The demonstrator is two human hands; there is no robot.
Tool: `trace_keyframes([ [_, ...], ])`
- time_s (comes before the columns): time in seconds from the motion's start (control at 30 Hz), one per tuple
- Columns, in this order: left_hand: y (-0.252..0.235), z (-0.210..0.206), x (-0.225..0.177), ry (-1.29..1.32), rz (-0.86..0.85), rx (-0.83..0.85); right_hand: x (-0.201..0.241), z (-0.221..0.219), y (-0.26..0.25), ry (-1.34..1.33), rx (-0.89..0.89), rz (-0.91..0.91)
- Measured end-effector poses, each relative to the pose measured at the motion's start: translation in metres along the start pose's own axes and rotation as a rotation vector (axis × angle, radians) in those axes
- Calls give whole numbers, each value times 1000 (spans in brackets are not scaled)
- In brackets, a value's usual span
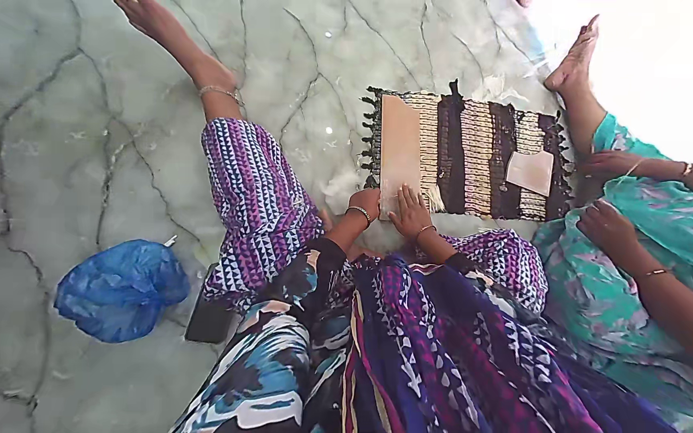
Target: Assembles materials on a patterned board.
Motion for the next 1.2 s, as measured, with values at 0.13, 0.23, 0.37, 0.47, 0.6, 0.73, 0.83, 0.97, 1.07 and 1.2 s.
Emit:
trace_keyframes([
  [0.13, -2, -4, 1, 3, 19, 21, -4, -16, -17, 27, 78, -16],
  [0.23, -3, -12, 7, -3, -32, 6, -1, -31, -1, 22, 167, -17],
  [0.37, 2, -8, -6, -134, -53, 163, 2, -23, 27, 35, 303, -35],
  [0.47, -1, -14, -3, -178, -88, 136, 1, -1, 32, -49, 169, -72],
  [0.6, 5, -11, -10, -208, -101, 153, -9, 13, 19, -9, 47, -124],
  [0.73, 9, -6, -9, -174, -107, 135, -8, 18, 12, 80, 75, -114],
  [0.83, 8, -6, -2, -141, -136, 57, -22, 25, 16, 56, 68, -161],
  [0.97, 12, 9, 12, 28, -113, -70, -73, 45, 24, -205, -20, -336],
  [1.07, 11, 38, 21, 201, -39, -68, -106, 49, 20, -393, -88, -403],
  [1.2, 19, 68, 53, 567, -37, -336, -117, 54, 13, -569, -208, -426],
])
Point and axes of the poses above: each hand's wrist, its own y-axis away from the middle knuckle, its own z-axis out of the back of the hand, x = y × z, the point moved 4 cm from there along -y, towards the middle knuckle, and after that the axes turned 13 degrees about x, right-handed, at the moved point
